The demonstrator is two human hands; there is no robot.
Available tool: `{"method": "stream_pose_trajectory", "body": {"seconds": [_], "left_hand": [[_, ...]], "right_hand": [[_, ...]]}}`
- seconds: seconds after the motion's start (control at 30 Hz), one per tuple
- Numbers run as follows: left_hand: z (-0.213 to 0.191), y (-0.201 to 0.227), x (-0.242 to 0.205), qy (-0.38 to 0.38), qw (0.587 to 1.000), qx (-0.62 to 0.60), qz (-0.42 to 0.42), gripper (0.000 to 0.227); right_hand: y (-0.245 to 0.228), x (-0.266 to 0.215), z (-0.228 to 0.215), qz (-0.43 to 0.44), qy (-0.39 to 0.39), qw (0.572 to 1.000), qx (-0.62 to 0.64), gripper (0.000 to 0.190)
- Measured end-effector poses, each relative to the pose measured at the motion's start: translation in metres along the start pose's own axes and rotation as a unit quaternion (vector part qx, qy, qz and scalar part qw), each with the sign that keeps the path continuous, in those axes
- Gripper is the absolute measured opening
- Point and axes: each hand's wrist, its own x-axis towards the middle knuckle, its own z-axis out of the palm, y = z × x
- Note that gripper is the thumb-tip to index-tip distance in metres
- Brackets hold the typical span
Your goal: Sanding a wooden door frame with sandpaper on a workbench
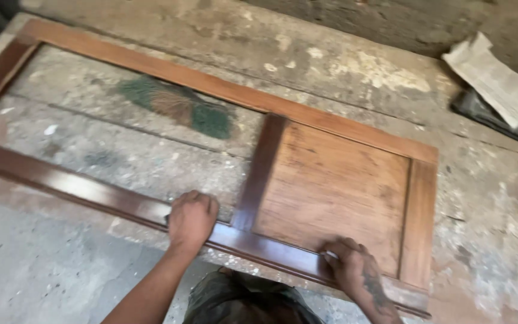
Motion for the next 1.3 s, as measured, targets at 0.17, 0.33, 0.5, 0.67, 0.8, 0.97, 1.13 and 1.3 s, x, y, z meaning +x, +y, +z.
{"method": "stream_pose_trajectory", "body": {"seconds": [0.17, 0.33, 0.5, 0.67, 0.8, 0.97, 1.13, 1.3], "left_hand": [[0.004, -0.003, -0.003, 0.046, 0.999, -0.003, 0.009, 0.025], [0.016, -0.009, -0.007, 0.042, 0.999, -0.015, -0.008, 0.026], [0.011, -0.007, -0.009, -0.008, 0.999, -0.025, -0.032, 0.028], [0.01, -0.006, -0.006, -0.031, 0.998, -0.031, -0.035, 0.028], [0.005, -0.004, -0.006, -0.065, 0.996, -0.036, -0.053, 0.031], [0.009, -0.003, -0.008, -0.019, 0.999, -0.023, -0.032, 0.028], [0.006, -0.003, -0.004, -0.056, 0.997, -0.017, -0.041, 0.03], [0.01, -0.001, -0.009, -0.055, 0.998, -0.014, -0.041, 0.03]], "right_hand": [[-0.111, 0.034, 0.04, -0.12, 0.067, 0.986, 0.093, 0.023], [-0.128, 0.037, 0.042, -0.138, 0.054, 0.988, 0.044, 0.031], [-0.108, 0.031, 0.031, -0.044, 0.005, 0.999, 0.032, 0.022], [-0.144, 0.049, 0.036, -0.078, 0.012, 0.992, 0.101, 0.022], [-0.109, 0.037, 0.019, -0.075, -0.032, 0.992, 0.101, 0.016], [-0.136, 0.051, 0.035, -0.104, 0.009, 0.986, 0.133, 0.025], [-0.117, 0.042, 0.005, -0.019, -0.073, 0.99, 0.123, 0.023], [-0.129, 0.051, 0.037, -0.131, 0.009, 0.985, 0.113, 0.015]]}}
